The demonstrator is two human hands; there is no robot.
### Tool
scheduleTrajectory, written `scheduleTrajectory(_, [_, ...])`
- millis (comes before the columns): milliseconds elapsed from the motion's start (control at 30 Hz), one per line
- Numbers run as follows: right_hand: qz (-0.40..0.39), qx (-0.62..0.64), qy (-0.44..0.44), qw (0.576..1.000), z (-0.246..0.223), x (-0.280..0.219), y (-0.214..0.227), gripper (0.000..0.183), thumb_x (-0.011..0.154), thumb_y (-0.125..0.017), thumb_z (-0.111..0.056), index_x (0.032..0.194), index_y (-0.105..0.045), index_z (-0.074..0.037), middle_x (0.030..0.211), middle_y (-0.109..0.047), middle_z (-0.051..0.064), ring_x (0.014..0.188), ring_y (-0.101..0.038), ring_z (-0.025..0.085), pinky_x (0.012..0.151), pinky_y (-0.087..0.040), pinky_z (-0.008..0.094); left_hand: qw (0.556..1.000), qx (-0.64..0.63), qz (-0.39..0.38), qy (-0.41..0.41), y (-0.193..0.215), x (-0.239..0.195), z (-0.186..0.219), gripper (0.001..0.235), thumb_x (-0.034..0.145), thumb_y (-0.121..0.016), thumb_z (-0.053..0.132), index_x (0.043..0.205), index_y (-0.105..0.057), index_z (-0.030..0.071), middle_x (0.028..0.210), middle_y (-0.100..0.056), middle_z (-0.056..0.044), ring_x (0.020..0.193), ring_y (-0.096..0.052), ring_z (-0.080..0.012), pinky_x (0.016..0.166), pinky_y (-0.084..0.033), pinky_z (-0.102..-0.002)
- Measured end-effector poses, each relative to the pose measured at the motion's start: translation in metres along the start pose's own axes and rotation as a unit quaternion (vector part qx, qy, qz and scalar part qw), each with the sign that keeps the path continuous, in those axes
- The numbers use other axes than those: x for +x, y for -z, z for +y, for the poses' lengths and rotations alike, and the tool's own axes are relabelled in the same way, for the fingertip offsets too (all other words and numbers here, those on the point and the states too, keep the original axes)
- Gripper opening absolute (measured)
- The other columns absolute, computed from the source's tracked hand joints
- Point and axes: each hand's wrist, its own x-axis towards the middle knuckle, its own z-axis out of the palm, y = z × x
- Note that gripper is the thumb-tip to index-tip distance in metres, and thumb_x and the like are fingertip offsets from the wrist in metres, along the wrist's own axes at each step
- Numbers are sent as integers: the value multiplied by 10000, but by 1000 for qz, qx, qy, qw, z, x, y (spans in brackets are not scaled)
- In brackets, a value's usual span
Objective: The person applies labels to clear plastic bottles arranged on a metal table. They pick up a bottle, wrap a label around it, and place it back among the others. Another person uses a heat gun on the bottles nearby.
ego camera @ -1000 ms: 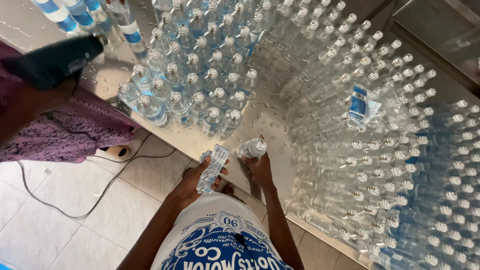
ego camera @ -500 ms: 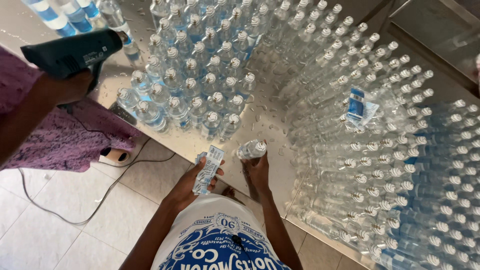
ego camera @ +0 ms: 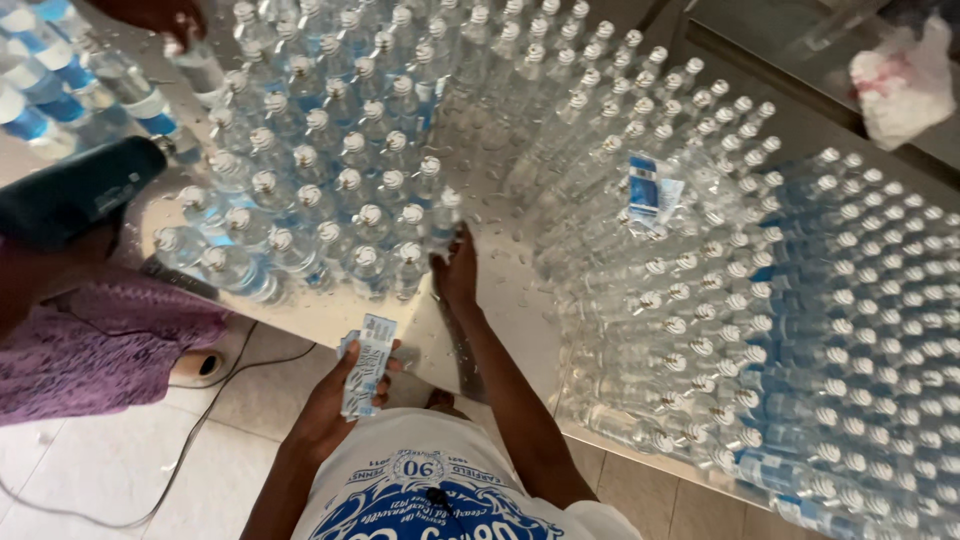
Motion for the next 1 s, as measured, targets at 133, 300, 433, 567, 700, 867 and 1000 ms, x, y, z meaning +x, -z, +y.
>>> scheduleTrajectory(133, [-23, -74, 39, 996, -30, -41, 53, 981, 981, -818, -185, 1751, -212, -150, 1617, -498, 197, 1474, -516, 379, 1214, -476, 517, 1000, 23, 10, 6, -7, 2, 1, 722, 1062, -597, 508, 1546, -603, -28, 1108, -736, -149, 766, -622, -171, 619, -531, -290])
scheduleTrajectory(300, [372, -422, 94, 822, -70, -78, 193, 400, 935, -700, -103, 1304, -590, 3, 1429, -565, 285, 1364, -558, 415, 1175, -520, 526, 998, 52, 16, 21, -10, 12, -3, 708, 1057, -593, 505, 1534, -622, -17, 1126, -699, -157, 771, -600, -182, 631, -507, -303])
scheduleTrajectory(433, [331, -496, -12, 802, -38, -81, 277, 1060, 1046, -564, -751, 1752, -186, -56, 1778, -248, 261, 1661, -136, 490, 1321, -28, 705, 998, 55, -9, 42, -21, 21, -9, 658, 1067, -593, 479, 1515, -622, -1, 1126, -724, -161, 771, -622, -177, 628, -519, -295])
scheduleTrajectory(567, [310, -496, 34, 810, -41, -81, 280, 1016, 790, -1011, -236, 1575, -405, -15, 1503, -481, 315, 1550, -310, 536, 1302, -93, 721, 994, 75, -38, 65, -38, 26, -11, 670, 1056, -594, 494, 1488, -634, -17, 1095, -718, -143, 765, -619, -168, 618, -524, -278])
scheduleTrajectory(700, [278, -426, 124, 852, -57, -91, 261, 755, 730, -944, 76, 1370, -545, 43, 1287, -535, 246, 1221, -534, 434, 1270, -365, 648, 991, 111, -46, 64, -47, 29, -15, 708, 1057, -560, 522, 1518, -626, -10, 1093, -723, -139, 740, -600, -164, 592, -501, -277])
scheduleTrajectory(867, [210, -308, 97, 923, -67, -106, 220, 837, 788, -915, 42, 1516, -509, -30, 1401, -397, 194, 1315, -610, 481, 973, -654, 583, 987, 150, -19, 55, -62, 27, -20, 696, 1061, -555, 563, 1409, -689, -25, 1097, -758, -180, 774, -644, -188, 637, -540, -314])
scheduleTrajectory(1000, [120, -208, -7, 971, -119, -127, 178, 962, 715, -991, -125, 1557, -531, -52, 1478, -423, 239, 1390, -551, 573, 1085, -543, 711, 986, 147, -28, 71, -80, 21, -17, 706, 1078, -563, 609, 1255, -743, -51, 1019, -795, -169, 788, -713, -176, 654, -586, -289])
